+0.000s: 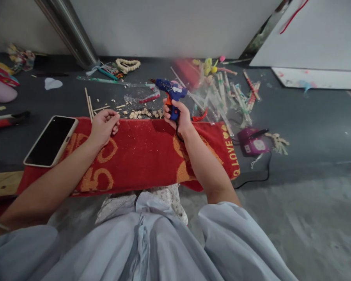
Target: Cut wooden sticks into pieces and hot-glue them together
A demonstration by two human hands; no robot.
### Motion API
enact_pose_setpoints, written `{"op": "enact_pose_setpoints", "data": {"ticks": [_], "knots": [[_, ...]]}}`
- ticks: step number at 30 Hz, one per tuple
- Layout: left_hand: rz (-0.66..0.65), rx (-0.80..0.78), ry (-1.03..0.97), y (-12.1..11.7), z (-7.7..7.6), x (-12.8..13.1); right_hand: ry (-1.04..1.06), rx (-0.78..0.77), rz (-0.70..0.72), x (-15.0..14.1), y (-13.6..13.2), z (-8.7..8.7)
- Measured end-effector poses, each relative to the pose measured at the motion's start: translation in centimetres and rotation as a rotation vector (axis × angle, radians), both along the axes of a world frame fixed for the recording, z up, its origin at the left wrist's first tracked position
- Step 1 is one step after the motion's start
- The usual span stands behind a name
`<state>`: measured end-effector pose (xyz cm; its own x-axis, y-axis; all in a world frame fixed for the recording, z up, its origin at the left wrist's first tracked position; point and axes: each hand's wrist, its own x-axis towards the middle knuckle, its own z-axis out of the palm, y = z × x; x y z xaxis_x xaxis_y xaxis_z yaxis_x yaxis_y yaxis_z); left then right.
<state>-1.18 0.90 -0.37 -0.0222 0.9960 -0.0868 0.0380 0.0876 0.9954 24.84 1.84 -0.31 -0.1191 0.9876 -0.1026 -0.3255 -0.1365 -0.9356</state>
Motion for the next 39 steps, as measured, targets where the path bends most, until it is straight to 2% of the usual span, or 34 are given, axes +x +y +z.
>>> {"op": "enact_pose_setpoints", "data": {"ticks": [4,7,11,16,22,29,39], "knots": [[0.017,-0.011,-0.003,0.3,0.3,0.2,0.061,0.028,0.068,-0.1,0.3,0.3],[0.035,-0.04,-0.078,0.5,1.0,0.7,0.086,0.068,0.149,-0.8,-0.1,0.4],[0.042,-0.108,-0.312,0.8,1.5,1.2,-0.086,0.065,0.183,-2.3,-1.0,0.5],[-0.037,-0.127,-0.462,1.0,0.9,0.7,-0.226,0.089,0.18,-3.2,-2.4,1.0],[-0.147,-0.102,-0.448,0.8,0.5,0.4,-0.238,0.141,0.187,-3.4,-3.3,1.1],[-0.119,-0.126,-0.468,0.9,0.6,0.5,-0.204,0.15,0.266,-3.5,-3.4,0.4],[-0.109,-0.132,-0.453,0.8,0.7,0.5,-0.241,0.129,0.272,-3.6,-3.5,0.4]]}}
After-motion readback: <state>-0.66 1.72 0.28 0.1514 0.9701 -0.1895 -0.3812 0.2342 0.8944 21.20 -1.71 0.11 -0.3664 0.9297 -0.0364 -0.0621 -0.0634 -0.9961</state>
